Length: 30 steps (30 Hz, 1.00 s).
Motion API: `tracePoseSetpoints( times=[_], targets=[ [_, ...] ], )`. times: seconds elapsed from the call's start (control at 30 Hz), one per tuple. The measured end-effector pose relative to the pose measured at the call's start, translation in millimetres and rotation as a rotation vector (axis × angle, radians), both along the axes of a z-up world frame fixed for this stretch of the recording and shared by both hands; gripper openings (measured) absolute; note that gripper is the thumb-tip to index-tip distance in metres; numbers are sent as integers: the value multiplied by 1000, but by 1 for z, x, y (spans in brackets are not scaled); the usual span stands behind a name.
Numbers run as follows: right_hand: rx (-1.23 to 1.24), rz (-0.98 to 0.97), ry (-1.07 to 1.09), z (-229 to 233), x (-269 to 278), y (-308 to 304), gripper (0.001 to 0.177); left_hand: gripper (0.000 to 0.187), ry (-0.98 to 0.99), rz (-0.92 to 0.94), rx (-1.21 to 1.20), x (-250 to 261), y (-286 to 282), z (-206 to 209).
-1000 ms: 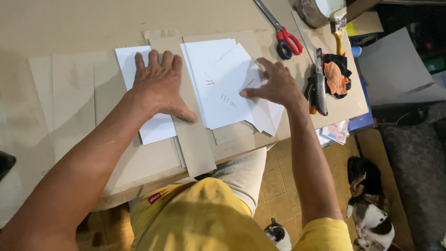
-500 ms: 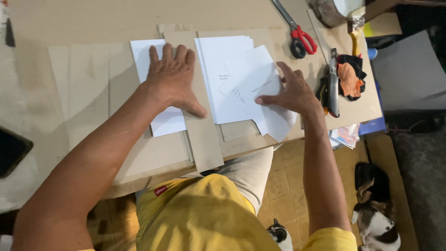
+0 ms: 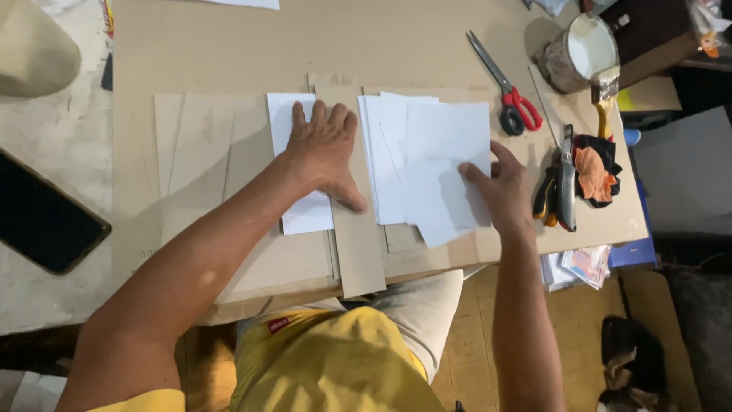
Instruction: The person aligns a stack of white paper on a cardboard surface and uses a utility knife to cut the stack into smaller sections. They repeatedly guide the knife along the edge of the paper to complete the cuts.
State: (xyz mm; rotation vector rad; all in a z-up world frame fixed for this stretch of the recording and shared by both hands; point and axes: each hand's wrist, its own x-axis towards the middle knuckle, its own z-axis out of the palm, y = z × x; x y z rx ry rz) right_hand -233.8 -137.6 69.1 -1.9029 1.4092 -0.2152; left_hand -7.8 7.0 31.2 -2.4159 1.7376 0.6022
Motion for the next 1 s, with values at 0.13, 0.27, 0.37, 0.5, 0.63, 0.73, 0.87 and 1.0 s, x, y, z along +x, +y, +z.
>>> tracePoseSetpoints(
  times=[0.13, 0.27, 0.37, 0.5, 0.63, 0.73, 0.87, 1.0],
  targets=[
    [-125, 20, -82, -27, 15, -9, 49, 132, 10, -18, -39, 2, 0, -7],
    [-176, 134, 20, -39, 17, -16, 41, 130, -12, -22, -38, 5, -2, -8],
    [-141, 116, 121, -30, 13, -9, 61, 135, 9, -16, -44, 5, -3, -15],
    [81, 44, -59, -22, 18, -5, 71, 141, -54, -8, -22, 5, -4, -16],
    [218, -103, -90, -8, 31, -1, 76, 140, -42, -11, -61, 5, -3, -18],
    [347, -167, -163, 6, 39, 3, 72, 134, -63, -9, -59, 5, -3, -17],
    [421, -56, -57, 7, 48, 1, 49, 141, -12, 5, -30, 3, -4, -12],
    [295, -15, 43, 21, 58, 20, 44, 135, -1, 4, -18, 3, -1, -7]
  ],
)
